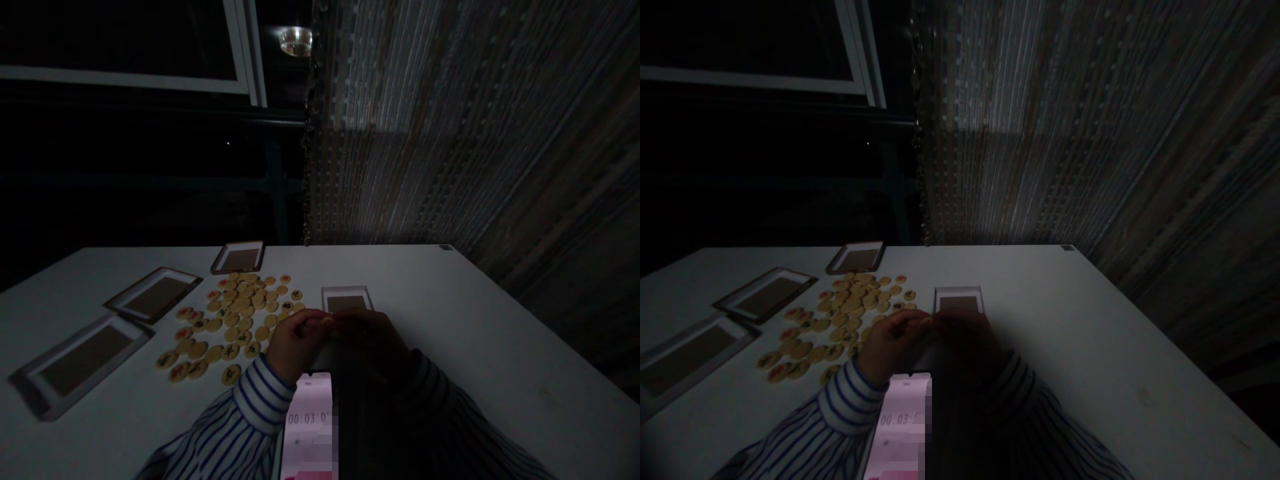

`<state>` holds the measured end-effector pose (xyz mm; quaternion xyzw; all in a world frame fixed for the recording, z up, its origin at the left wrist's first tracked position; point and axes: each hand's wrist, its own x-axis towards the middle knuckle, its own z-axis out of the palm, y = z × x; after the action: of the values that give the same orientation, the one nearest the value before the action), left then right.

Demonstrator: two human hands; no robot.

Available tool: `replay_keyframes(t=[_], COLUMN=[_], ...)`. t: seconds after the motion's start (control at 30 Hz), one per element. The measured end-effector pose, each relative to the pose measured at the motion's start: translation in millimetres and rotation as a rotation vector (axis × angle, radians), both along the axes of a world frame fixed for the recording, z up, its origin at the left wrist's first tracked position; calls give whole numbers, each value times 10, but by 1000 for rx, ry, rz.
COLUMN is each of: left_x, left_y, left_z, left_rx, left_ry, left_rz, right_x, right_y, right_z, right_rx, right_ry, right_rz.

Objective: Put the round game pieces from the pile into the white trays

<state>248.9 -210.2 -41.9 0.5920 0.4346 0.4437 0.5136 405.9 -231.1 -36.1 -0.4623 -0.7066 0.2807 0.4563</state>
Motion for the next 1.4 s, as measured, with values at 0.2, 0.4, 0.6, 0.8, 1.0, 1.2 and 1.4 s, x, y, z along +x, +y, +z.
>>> replay_keyframes(t=[0.2,0.4,0.6,0.8,1.0,1.2,1.4], left_x=[-22,-34,-39,-43,-26,-15,-25], left_y=[19,13,11,7,16,-1,25], left_z=[-12,50,59,66,35,98,51], left_rx=[30,75,76,31,0,-22,-11], left_ry=[3,47,51,26,-28,-65,-93], left_rz=[6,13,58,70,49,50,9], right_x=[2,-7,-34,-62,-40,-43,-38], right_y=[-3,-7,-10,-5,-19,-17,25], right_z=[5,-6,12,19,40,94,93], right_rx=[-65,-125,-7,107,157,210,266], right_ry=[30,81,10,-151,-253,-412,-484], right_rz=[-3,-40,-8,-14,-35,-60,-49])
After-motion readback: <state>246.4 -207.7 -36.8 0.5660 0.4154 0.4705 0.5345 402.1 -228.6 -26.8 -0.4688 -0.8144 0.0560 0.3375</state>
